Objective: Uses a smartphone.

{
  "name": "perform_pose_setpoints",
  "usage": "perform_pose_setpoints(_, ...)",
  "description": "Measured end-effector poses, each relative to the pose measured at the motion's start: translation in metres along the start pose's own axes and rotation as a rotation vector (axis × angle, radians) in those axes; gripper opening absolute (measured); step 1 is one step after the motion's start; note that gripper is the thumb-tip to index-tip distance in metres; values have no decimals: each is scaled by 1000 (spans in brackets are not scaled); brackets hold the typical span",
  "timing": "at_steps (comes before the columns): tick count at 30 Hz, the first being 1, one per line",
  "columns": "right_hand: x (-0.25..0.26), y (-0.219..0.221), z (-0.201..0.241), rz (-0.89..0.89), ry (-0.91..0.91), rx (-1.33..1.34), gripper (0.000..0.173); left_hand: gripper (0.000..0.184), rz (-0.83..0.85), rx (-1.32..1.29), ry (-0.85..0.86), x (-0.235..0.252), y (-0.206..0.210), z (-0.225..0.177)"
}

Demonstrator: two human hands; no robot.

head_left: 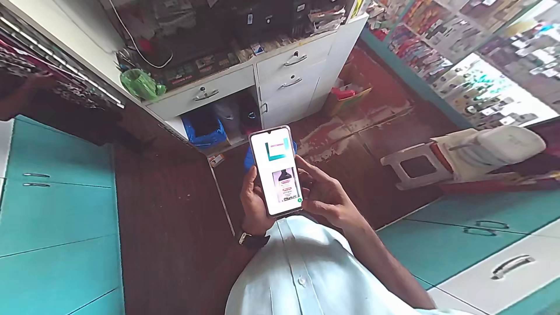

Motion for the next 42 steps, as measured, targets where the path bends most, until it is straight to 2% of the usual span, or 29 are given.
perform_pose_setpoints(24,-3,-6,1,2,2,-23,77,48,-27,-51,-24,-2,1,5)
perform_pose_setpoints(27,-8,-22,0,-70,5,-33,74,48,-40,-18,-31,-2,4,5)
perform_pose_setpoints(32,-25,-53,-11,-215,63,-14,68,60,25,-2,-115,-6,12,5)
perform_pose_setpoints(34,-31,-56,-14,-273,93,-40,58,63,70,24,-128,-11,26,1)
perform_pose_setpoints(36,-37,-55,-14,-278,98,-35,49,64,186,16,-160,-18,49,-2)
perform_pose_setpoints(40,-39,-30,-10,-238,105,49,34,45,290,132,-125,-36,91,-19)
perform_pose_setpoints(42,-37,-13,2,-238,155,78,30,37,284,195,-133,-49,114,-26)
Point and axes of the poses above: each hand's wrist, its own x-axis towards the middle knuckle, its own y-axis out of the palm, z = x × y, the point moved 7 cm from there along x, towards the middle knuckle, and after that the axes turned 5 degrees about x, right-handed, at the moved point
